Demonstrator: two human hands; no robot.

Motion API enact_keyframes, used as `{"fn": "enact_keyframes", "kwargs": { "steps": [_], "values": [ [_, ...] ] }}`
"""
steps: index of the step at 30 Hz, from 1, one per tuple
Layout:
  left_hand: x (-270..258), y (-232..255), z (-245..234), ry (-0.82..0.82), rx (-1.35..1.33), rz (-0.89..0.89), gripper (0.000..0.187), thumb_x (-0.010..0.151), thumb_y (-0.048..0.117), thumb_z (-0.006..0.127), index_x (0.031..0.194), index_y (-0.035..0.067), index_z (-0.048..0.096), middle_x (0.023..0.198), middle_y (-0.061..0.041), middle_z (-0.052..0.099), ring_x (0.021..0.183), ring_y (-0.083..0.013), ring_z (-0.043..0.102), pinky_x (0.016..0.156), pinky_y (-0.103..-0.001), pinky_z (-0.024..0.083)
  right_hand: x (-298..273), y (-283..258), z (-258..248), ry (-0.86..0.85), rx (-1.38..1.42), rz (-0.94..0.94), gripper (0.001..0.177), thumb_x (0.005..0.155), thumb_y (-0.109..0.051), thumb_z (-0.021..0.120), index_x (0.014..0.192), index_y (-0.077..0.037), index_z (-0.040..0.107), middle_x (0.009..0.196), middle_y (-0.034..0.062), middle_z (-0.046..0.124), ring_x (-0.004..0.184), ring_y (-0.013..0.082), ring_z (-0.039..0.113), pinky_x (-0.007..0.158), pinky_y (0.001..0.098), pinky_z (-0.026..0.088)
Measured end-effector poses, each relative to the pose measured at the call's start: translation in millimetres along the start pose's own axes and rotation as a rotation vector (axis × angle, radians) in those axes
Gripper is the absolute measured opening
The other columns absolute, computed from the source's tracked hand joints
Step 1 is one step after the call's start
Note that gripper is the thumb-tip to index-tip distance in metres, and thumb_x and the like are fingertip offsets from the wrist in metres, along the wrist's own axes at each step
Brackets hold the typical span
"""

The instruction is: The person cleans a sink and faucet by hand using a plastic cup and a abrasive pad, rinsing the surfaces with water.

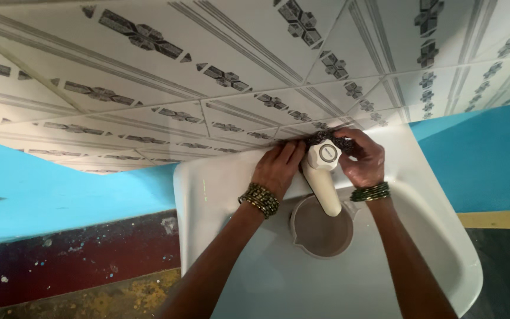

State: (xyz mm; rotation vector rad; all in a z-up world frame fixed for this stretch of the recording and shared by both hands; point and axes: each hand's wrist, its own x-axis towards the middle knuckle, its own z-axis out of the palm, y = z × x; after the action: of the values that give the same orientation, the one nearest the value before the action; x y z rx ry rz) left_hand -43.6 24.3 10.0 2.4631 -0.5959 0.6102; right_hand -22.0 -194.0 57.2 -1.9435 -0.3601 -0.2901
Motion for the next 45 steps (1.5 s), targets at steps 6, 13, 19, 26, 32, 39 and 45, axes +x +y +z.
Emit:
{"fn": "enact_keyframes", "kwargs": {
  "steps": [6,13,19,26,32,39,45],
  "values": [
    [1,1,16,0.035,-0.042,-0.045,0.048,0.087,0.004,0.064,0.135,0.008,0.061,0.124,-0.012,0.068,0.114,-0.0328,0.062,0.104,-0.044,0.048,7,26,-8,-0.117,-0.06,-0.08,0.034,0.076,0.014,0.065,0.106,0.0,0.071,0.102,0.0061,0.068,0.087,0.0111,0.066,0.074,0.0237,0.055],
    [7,4,21,-0.08,-0.173,-0.135,0.043,0.09,0.001,0.062,0.133,0.008,0.06,0.126,-0.013,0.069,0.119,-0.0344,0.061,0.112,-0.044,0.045,2,28,-39,-0.237,-0.377,-0.046,0.027,0.077,0.008,0.075,0.102,-0.003,0.076,0.09,0.0071,0.07,0.075,0.0147,0.071,0.063,0.0262,0.057],
    [0,0,26,-0.051,-0.217,-0.041,0.063,0.079,-0.005,0.06,0.141,0.003,0.055,0.131,-0.016,0.067,0.124,-0.0346,0.059,0.115,-0.044,0.042,-4,34,-44,-0.221,-0.28,-0.041,0.028,0.08,0.009,0.074,0.106,-0.002,0.075,0.095,0.0095,0.068,0.079,0.0136,0.07,0.065,0.0267,0.057],
    [8,4,15,-0.091,-0.082,-0.039,0.055,0.08,-0.003,0.062,0.134,0.005,0.058,0.127,-0.012,0.068,0.12,-0.0313,0.059,0.108,-0.043,0.045,2,16,-10,-0.158,-0.303,0.017,0.037,0.083,0.012,0.066,0.117,-0.001,0.072,0.113,0.01,0.072,0.081,0.0186,0.067,0.069,0.031,0.055],
    [4,3,18,-0.015,0.052,-0.002,0.042,0.087,0.004,0.061,0.128,0.006,0.065,0.122,-0.012,0.067,0.117,-0.03,0.059,0.11,-0.046,0.045,-12,-9,-1,-0.198,-0.212,-0.121,0.057,0.079,0.016,0.054,0.135,0.005,0.057,0.131,0.0191,0.059,0.116,0.0316,0.064,0.091,0.0345,0.058],
    [-8,-8,7,0.02,-0.021,-0.025,0.032,0.081,0.004,0.064,0.112,0.007,0.07,0.116,-0.014,0.067,0.113,-0.0321,0.061,0.104,-0.043,0.048,-10,11,17,0.12,0.085,0.015,0.047,0.087,0.022,0.054,0.124,-0.003,0.069,0.122,0.0099,0.072,0.109,0.0198,0.07,0.094,0.03,0.059],
    [-13,5,20,-0.017,-0.111,-0.14,0.033,0.085,0.004,0.067,0.119,0.004,0.069,0.113,-0.013,0.067,0.11,-0.0312,0.063,0.1,-0.041,0.051,-2,5,11,0.042,-0.211,-0.144,0.043,0.079,0.016,0.063,0.115,-0.004,0.072,0.109,0.0102,0.067,0.093,0.0208,0.068,0.08,0.0309,0.055]
  ]
}}
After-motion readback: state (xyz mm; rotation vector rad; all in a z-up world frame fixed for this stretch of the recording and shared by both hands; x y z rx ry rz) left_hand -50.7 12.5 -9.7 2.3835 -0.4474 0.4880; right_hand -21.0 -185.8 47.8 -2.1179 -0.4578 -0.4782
